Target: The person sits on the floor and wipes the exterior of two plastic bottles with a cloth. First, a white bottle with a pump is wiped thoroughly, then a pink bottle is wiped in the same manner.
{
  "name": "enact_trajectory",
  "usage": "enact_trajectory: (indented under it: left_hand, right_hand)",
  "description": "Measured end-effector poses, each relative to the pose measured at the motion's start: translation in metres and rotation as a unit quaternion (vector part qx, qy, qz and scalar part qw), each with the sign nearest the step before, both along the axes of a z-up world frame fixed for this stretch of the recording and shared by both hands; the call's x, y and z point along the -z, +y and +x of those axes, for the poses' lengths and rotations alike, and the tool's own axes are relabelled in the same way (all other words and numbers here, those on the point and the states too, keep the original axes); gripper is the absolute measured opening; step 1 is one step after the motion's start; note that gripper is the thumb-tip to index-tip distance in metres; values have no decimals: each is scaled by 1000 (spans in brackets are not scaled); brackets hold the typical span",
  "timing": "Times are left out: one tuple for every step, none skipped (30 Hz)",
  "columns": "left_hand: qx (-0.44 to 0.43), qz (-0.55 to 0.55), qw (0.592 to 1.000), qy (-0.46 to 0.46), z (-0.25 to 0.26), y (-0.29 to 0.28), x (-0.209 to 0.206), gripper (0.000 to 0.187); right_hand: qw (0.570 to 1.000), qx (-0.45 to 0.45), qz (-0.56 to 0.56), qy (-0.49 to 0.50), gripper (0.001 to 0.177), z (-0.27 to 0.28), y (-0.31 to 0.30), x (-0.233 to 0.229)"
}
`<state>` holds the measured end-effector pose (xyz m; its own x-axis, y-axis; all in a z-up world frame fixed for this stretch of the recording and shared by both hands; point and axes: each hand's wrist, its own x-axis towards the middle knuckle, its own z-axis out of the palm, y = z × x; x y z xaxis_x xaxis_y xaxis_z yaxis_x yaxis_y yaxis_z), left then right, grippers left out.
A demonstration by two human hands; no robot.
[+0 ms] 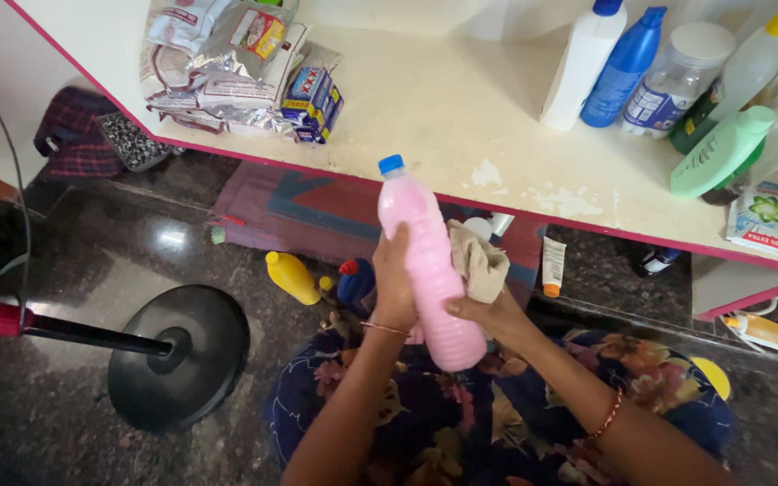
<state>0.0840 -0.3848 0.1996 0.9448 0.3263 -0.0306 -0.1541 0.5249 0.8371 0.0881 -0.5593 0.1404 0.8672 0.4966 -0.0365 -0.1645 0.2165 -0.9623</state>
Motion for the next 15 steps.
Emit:
enact_trajectory:
  left_hand:
    - [-28, 69, 997, -19, 0, -7, -3, 52]
    - [-56, 138, 988, -39, 0, -14, -5, 57]
    - [-82, 204, 974, -56, -1, -21, -7, 64]
    - [-83, 197, 976, -41, -2, -24, -9, 64]
    - [-84, 189, 978, -25, -2, -26, -10, 65]
    - [-84, 181, 980, -8, -3, -28, -11, 66]
    - [-83, 158, 984, -8, -3, -26, -12, 64]
    - [-82, 135, 987, -9, -4, -23, -14, 63]
    - [-80, 115, 990, -11, -3, -17, -16, 61]
    - [-98, 146, 984, -29, -1, -9, -20, 57]
    - [-115, 178, 976, -44, 1, 0, -24, 53]
    - [-131, 210, 967, -60, 2, 7, -27, 50]
    - [-119, 153, 978, -73, 1, 15, -31, 50]
    - [-107, 95, 986, -86, 0, 22, -36, 51]
    - [-93, 37, 990, -98, -3, 28, -40, 52]
  right_hand:
    - [999, 21, -7, -34, 84, -3, 0, -4]
    - [997, 43, -14, -67, 85, -5, 2, -9]
    - [995, 60, -55, -64, 84, -10, 4, -15]
    - [991, 77, -96, -60, 83, -15, 8, -20]
    - [984, 93, -139, -54, 82, -21, 11, -26]
    - [980, 113, -113, -117, 82, -31, 15, -32]
    - [971, 129, -86, -180, 83, -41, 19, -37]
    - [957, 144, -59, -243, 83, -49, 20, -43]
    - [922, 151, -105, -342, 85, -52, 22, -50]
    - [874, 156, -149, -435, 87, -56, 22, -55]
    - [817, 159, -191, -520, 89, -61, 22, -58]
    - [806, 149, -212, -532, 89, -64, 21, -59]
    - [796, 139, -231, -543, 88, -66, 18, -59]
    - [784, 129, -250, -553, 88, -66, 17, -56]
    - [824, 104, -209, -516, 89, -65, 16, -51]
